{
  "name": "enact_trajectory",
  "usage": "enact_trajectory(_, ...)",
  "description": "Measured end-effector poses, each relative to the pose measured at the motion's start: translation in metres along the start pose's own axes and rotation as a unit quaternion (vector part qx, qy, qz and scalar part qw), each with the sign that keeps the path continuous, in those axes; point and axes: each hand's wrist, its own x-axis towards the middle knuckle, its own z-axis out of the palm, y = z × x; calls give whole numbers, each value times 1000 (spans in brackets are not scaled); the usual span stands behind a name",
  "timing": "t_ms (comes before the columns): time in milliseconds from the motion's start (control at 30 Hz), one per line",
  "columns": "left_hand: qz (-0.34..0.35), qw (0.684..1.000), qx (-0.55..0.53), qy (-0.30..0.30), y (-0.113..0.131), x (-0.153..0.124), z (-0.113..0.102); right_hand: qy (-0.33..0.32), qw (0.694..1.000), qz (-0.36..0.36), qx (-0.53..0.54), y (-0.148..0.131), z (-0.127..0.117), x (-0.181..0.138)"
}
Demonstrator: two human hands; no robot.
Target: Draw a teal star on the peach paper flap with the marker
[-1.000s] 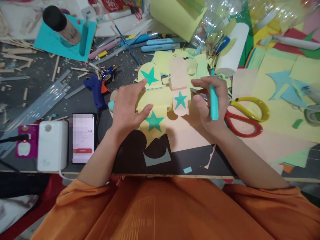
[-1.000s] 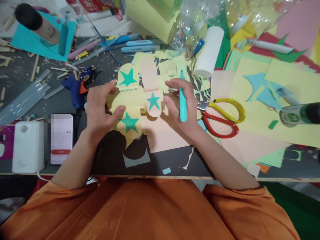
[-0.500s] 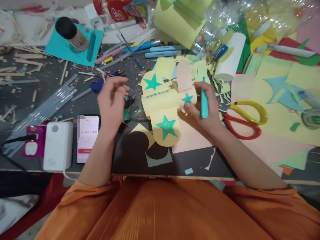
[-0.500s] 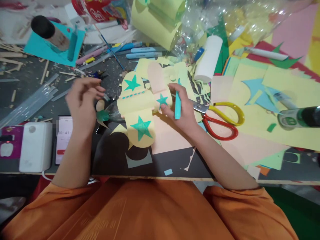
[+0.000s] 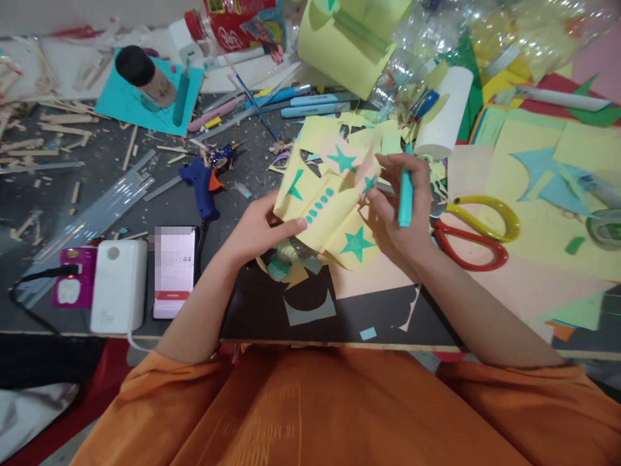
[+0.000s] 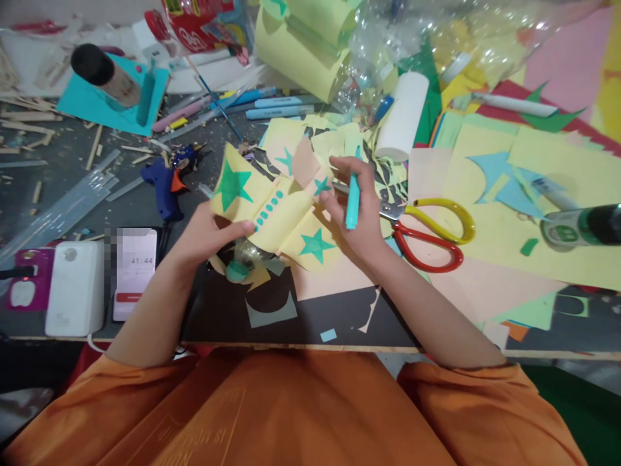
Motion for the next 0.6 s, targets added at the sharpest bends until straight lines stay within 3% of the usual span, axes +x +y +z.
enact_trajectory(133,24,999,20,-43,-6,-1,12,-40,999,23,13,4,4,4)
enact_trajectory(233,34,999,11,-19,-8,-3,16,-60,998,6,16,5,6,15)
enact_trajectory(367,-47,998,-21,47,-13,-3,18,-112,993,-22,42,-7,5,35)
enact_trajectory(467,-56,988,-68,126,-15,2,19,-64,998,-19,14,-22,-3,44)
enact_trajectory(600,8,975,-134,177,-11,8,20,24,1000,14,-1,-27,-14,28)
